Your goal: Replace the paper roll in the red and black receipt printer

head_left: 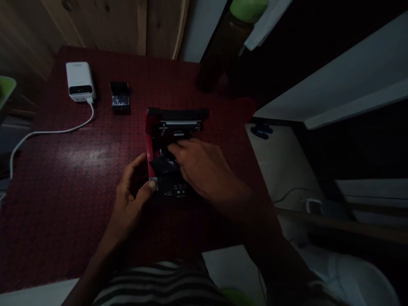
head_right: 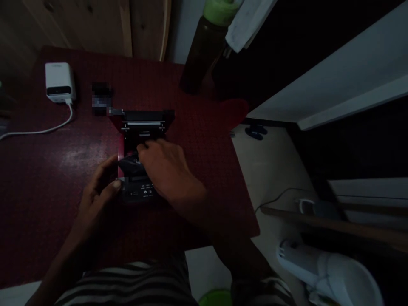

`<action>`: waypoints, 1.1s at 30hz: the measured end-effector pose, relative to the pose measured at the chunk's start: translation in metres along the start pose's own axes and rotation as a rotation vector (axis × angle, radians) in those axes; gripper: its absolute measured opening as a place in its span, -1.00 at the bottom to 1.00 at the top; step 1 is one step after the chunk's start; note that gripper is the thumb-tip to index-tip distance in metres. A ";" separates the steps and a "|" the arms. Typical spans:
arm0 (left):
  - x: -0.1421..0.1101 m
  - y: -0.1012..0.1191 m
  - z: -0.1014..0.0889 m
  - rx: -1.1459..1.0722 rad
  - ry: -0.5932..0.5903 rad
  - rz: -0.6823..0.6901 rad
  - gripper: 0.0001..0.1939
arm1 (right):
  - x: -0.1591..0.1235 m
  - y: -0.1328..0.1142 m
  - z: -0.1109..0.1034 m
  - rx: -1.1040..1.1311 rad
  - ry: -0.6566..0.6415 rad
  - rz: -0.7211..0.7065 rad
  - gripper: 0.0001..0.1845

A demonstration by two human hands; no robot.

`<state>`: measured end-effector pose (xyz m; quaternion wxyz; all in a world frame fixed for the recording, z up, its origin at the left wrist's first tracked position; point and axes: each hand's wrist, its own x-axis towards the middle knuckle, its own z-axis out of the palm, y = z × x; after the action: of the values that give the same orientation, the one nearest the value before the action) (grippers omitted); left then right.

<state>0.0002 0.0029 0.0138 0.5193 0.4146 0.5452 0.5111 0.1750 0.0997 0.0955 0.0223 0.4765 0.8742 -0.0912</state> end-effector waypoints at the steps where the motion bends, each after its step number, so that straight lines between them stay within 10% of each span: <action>1: 0.000 0.001 0.000 0.002 -0.003 -0.008 -0.36 | 0.004 0.001 0.001 -0.007 -0.013 0.009 -0.67; 15: 0.000 0.003 -0.001 0.009 0.000 -0.024 -0.35 | 0.017 0.017 0.020 0.039 0.026 0.018 -0.66; 24: 0.001 0.005 -0.001 -0.027 0.029 -0.040 -0.40 | -0.015 0.038 0.009 0.552 0.034 -0.312 -0.42; 33: 0.027 0.028 -0.007 0.131 0.194 0.126 -0.49 | -0.036 0.038 0.015 0.608 0.193 -0.386 -0.74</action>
<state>-0.0124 0.0326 0.0372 0.4028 0.4295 0.5979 0.5439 0.2258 0.0870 0.0805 -0.2206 0.2939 0.8790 -0.3039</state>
